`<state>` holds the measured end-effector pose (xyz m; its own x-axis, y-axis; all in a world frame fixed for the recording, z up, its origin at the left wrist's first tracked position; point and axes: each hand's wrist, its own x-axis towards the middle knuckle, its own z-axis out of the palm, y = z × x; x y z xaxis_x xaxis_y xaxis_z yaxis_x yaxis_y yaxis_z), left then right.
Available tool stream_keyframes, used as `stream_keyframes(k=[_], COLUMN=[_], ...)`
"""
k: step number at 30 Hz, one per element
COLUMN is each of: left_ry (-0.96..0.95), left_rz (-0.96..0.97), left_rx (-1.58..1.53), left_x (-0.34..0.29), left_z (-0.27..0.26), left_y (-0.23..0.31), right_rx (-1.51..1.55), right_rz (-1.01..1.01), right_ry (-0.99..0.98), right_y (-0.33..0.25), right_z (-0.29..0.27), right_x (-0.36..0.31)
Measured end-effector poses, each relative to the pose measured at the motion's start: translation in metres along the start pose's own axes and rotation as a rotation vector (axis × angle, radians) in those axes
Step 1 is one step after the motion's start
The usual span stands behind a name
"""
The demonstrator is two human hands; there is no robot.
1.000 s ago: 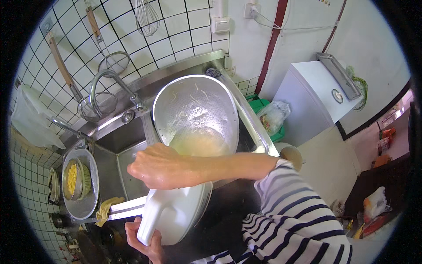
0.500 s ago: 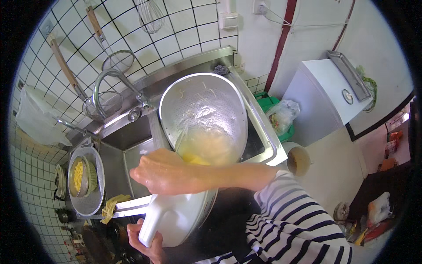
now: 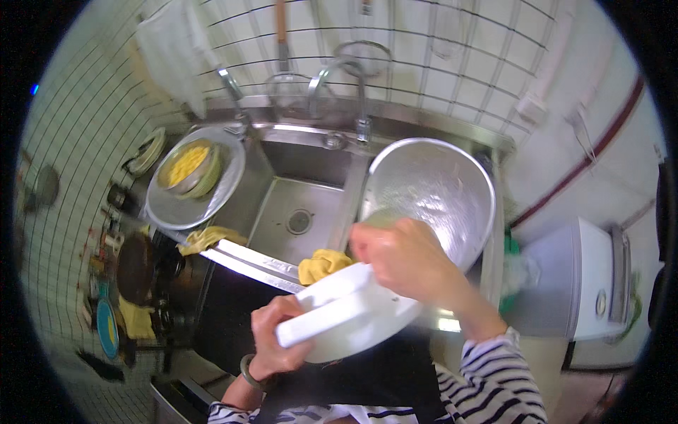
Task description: The person washes a wok and a ladle with a yellow cloth under running water, then wipes the sink area. They pour a yellow liquid from a pot into a plastic bag, then wash the pot with the cloth. The person also wipes the stove and floor.
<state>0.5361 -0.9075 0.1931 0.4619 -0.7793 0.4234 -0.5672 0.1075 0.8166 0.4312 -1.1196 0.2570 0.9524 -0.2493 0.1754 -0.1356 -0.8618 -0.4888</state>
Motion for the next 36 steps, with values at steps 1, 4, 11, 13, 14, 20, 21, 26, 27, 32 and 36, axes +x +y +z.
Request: stream_keyframes(k=[1, 4, 11, 13, 14, 20, 21, 26, 27, 32, 36], left_ry=[-0.01, -0.008, 0.066, 0.091, 0.109, 0.219, 0.252, 0.567, 0.663, 1.098, 1.165], left_rz=[0.0, -0.051, -0.006, -0.008, -0.001, 0.028, -0.022, -0.12, -0.114, -0.379, -0.65], left_rx=[0.047, -0.037, -0.072, -0.068, -0.077, -0.088, -0.14, -0.072, -0.103, 0.126, 0.294], left_x=[-0.002, -0.005, -0.002, -0.004, -0.007, -0.034, -0.041, -0.113, -0.134, -0.222, -0.28], left_z=[-0.002, -0.004, 0.006, 0.008, 0.011, 0.003, -0.001, -0.05, -0.061, -0.11, -0.159], left_y=[0.0, 0.001, 0.005, 0.006, 0.007, 0.004, 0.002, -0.009, -0.008, -0.005, -0.058], right_rx=[-0.013, 0.011, 0.065, 0.038, 0.017, 0.453, 0.447, 0.484, 0.502, 0.523, 0.311], right_rz=[0.031, -0.017, -0.025, -0.004, 0.018, -0.036, -0.091, -0.201, -0.196, 0.006, -0.146], right_ry=[0.016, -0.001, 0.136, 0.153, 0.163, 0.409, 0.442, 0.552, 0.544, 0.054, -0.201], right_y=[-0.003, -0.005, 0.007, 0.005, 0.004, -0.015, -0.017, -0.014, -0.013, -0.024, -0.056], right_z=[-0.001, -0.003, 0.008, 0.009, 0.007, -0.005, -0.004, 0.027, 0.037, 0.112, 0.186], right_x=[0.0, -0.002, 0.002, 0.003, 0.001, -0.018, -0.02, -0.009, -0.004, 0.019, 0.033])
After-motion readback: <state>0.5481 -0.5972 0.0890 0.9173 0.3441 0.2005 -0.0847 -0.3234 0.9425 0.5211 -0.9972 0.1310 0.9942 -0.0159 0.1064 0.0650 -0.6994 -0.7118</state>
